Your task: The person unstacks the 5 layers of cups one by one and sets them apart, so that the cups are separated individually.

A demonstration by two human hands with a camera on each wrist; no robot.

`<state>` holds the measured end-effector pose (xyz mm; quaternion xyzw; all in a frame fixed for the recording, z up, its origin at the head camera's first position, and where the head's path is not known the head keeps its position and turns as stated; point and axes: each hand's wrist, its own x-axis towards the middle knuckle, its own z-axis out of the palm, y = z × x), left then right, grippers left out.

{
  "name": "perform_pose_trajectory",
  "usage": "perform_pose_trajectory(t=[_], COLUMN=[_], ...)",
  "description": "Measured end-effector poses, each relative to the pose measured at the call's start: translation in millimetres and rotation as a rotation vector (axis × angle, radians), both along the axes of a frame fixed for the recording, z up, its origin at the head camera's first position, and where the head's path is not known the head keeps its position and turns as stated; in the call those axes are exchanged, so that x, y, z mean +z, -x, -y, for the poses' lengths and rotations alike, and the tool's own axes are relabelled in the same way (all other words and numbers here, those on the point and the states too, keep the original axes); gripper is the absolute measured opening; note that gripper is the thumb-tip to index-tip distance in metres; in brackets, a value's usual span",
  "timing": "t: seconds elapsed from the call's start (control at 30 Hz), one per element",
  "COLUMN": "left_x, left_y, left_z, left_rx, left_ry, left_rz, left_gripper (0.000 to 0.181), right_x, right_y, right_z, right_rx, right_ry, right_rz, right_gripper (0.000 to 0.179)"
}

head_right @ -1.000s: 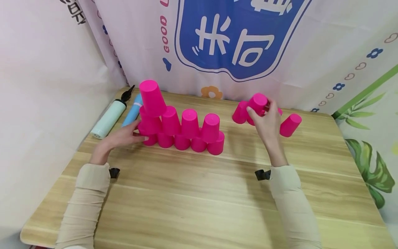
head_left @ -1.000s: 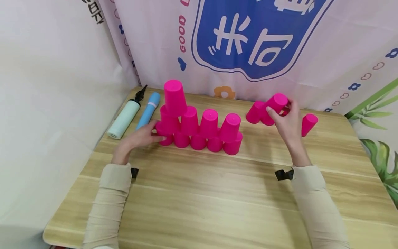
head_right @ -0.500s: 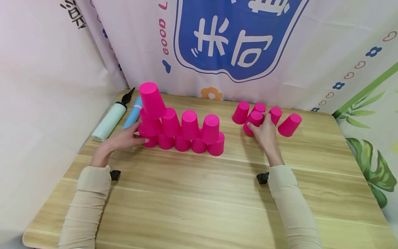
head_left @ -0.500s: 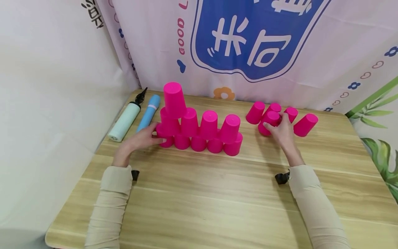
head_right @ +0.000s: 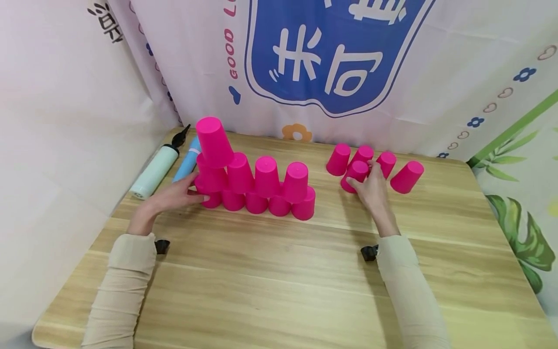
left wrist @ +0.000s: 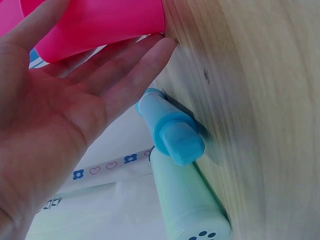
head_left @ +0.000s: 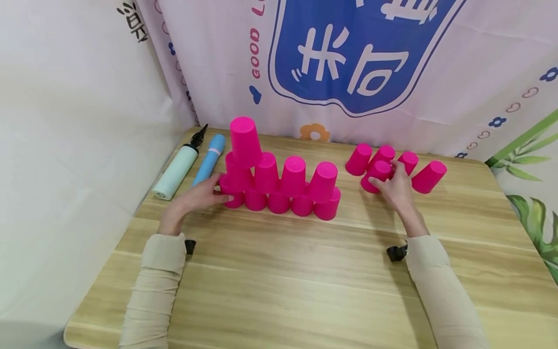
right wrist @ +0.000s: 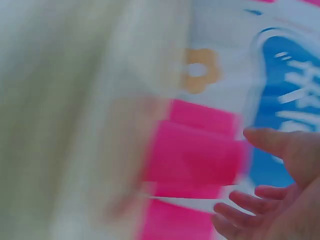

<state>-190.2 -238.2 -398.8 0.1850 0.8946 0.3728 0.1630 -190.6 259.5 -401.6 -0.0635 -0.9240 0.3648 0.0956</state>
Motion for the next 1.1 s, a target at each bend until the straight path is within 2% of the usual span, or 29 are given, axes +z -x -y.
perform_pose_trajectory(t=[0.07, 0.17, 0.27, 0.4, 0.57, 0.7, 0.8, 0.93, 1.0, 1.1], left_x=[-0.3, -0.2, -0.7, -2.6, -3.8, -3.8, -4.4, -7.1, -6.7, -5.0], left_y=[0.0, 0.1, 0.4, 0.7, 1.6, 2.8, 3.3, 3.9, 3.9, 3.8], left_z=[0.1, 0.3, 0.0, -1.3, -2.0, -1.2, -1.1, -1.7, -1.3, 0.5], left_rx=[0.001, 0.009, 0.02, 0.008, -0.008, -0.014, -0.021, -0.026, -0.022, -0.019], left_ry=[-0.005, -0.018, -0.025, -0.022, -0.036, -0.047, -0.058, -0.058, -0.051, -0.041], left_rz=[-0.001, -0.004, -0.006, 0.01, 0.024, 0.02, 0.015, -0.003, 0.003, 0.028], left_gripper=[0.06, 0.06, 0.06, 0.062, 0.062, 0.061, 0.062, 0.062, 0.061, 0.061], right_x=[16.9, 51.0, 82.0, 106.2, 129.4, 149.1, 154.8, 148.4, 143.3, 137.4], right_y=[-7.7, -18.0, -26.3, -34.7, -39.8, -36.0, -27.0, -13.3, -9.2, -7.8], right_z=[6.6, 26.1, 54.5, 97.0, 155.7, 202.3, 229.4, 249.2, 253.3, 257.7], right_rx=[-0.008, 0.017, 0.119, 0.287, 0.489, 0.604, 0.624, 0.607, 0.603, 0.61], right_ry=[-0.018, 0.002, 0.061, 0.135, 0.211, 0.191, 0.117, 0.073, 0.093, 0.121], right_rz=[-0.072, -0.24, -0.368, -0.42, -0.41, -0.363, -0.266, -0.134, -0.109, -0.116], right_gripper=[0.074, 0.065, 0.059, 0.055, 0.058, 0.068, 0.078, 0.083, 0.081, 0.076])
